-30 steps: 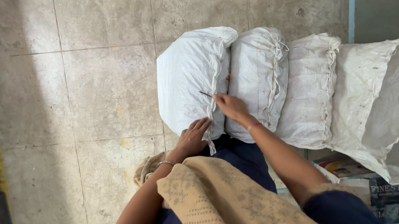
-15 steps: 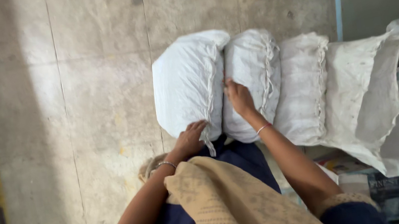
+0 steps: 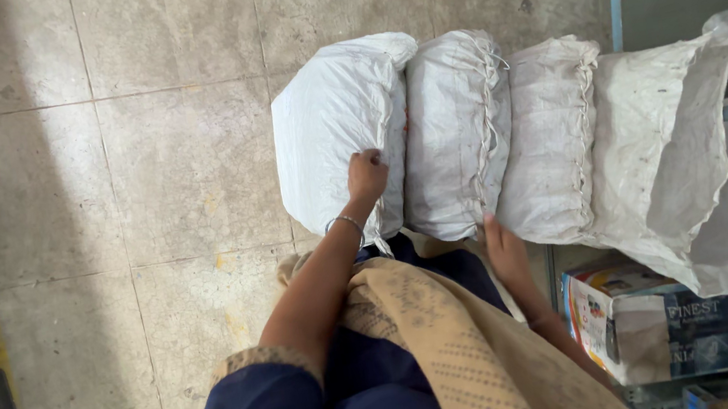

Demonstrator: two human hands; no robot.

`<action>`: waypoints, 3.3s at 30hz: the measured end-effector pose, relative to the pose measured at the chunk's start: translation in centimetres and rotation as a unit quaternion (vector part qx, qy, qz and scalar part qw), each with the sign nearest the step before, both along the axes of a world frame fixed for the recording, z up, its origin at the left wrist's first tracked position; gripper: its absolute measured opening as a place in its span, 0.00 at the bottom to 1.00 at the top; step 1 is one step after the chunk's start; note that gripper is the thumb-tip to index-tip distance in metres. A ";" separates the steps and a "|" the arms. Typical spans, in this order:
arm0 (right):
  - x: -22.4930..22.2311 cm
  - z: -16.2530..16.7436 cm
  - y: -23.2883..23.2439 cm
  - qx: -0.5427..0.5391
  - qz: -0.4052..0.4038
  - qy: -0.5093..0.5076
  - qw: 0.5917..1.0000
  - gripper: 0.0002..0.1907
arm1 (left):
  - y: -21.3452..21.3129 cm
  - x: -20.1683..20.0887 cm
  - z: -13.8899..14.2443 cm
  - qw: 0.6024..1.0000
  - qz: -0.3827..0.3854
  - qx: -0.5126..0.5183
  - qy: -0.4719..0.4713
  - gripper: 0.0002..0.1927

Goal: The person cuts open white cloth sacks filled with plastic components and pulls the parts out by hand. They place wrapped round plastic covers onto the work table and open additional sacks on the floor, removing components one bundle at a time.

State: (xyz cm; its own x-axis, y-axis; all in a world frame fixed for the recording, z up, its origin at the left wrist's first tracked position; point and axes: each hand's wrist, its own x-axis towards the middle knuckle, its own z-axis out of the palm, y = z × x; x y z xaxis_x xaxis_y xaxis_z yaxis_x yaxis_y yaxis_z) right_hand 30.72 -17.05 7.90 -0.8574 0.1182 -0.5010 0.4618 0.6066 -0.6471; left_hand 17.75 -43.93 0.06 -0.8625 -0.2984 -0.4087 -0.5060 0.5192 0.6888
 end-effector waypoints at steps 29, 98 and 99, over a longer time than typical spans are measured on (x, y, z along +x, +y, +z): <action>-14.3 -1.9 -9.3 0.238 0.327 0.222 0.887 0.17 | -2.7 6.6 3.9 0.944 -0.309 -0.114 -0.034 0.38; 12.0 0.5 10.0 -0.012 -0.147 -0.057 0.987 0.34 | -6.0 6.5 -0.4 0.938 0.181 0.289 0.060 0.11; 12.0 0.5 10.4 -0.015 -0.149 -0.057 0.987 0.35 | -6.1 6.7 -0.5 0.908 0.212 0.352 0.076 0.10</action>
